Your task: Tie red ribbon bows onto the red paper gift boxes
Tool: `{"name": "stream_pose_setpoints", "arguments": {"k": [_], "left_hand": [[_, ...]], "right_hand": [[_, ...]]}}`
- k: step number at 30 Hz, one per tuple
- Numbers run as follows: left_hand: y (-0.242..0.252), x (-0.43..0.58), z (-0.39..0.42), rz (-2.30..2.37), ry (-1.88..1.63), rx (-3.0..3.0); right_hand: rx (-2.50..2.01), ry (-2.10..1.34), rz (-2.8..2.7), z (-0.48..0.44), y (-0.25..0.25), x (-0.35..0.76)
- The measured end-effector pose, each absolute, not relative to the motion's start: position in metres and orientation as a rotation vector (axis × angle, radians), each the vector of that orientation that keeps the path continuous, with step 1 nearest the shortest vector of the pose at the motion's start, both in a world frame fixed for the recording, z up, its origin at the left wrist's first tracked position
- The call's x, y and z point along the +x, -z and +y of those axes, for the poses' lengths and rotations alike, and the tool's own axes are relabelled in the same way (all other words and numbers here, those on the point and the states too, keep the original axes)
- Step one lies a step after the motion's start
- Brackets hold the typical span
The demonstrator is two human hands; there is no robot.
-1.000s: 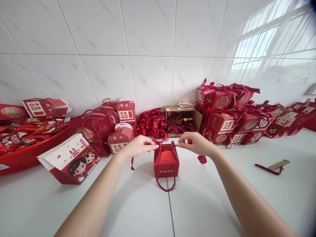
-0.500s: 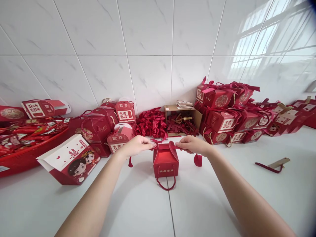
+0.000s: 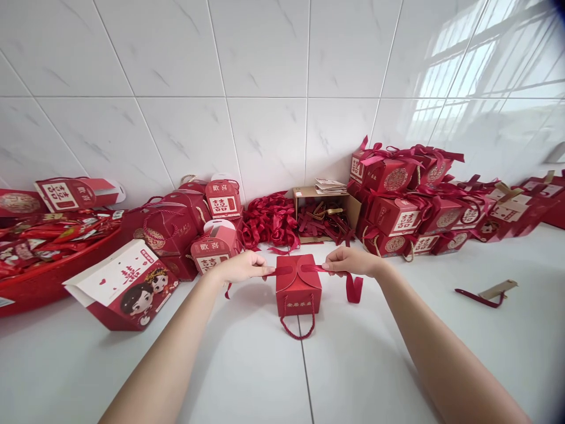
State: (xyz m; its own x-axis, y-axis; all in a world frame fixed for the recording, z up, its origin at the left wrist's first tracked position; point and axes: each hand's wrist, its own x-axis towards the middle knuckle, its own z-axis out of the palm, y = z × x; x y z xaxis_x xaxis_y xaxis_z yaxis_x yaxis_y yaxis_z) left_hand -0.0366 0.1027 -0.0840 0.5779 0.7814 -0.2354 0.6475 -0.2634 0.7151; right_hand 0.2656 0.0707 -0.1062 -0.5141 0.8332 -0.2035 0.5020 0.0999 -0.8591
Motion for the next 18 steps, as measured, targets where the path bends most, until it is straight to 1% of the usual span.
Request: {"name": "stream_pose_setpoints", "arguments": {"k": [6, 10, 12, 16, 18], "left_hand": [[0.108, -0.039, 0.114, 1.105, -0.172, 1.908], [0.102, -0.033, 0.111, 1.167, -0.183, 2.041], [0.094, -0.031, 0.108, 1.224, -0.174, 2.152], [0.078, -0.033, 0.098, 1.552, -0.079, 2.278], [0.07, -0.035, 0.091, 1.672, 0.019, 2.292]], "right_hand": [[-1.221, -1.534, -1.985, 0.073, 0.118, 0.271], [-1.223, -1.483, -2.089, 0.071, 0.115, 0.271], [-1.31, -1.397, -2.14, 0.071, 0.111, 0.269], [-1.705, -0.925, -2.118, 0.068, 0.099, 0.266], [-1.761, -0.832, -2.14, 0.062, 0.09, 0.265]]}}
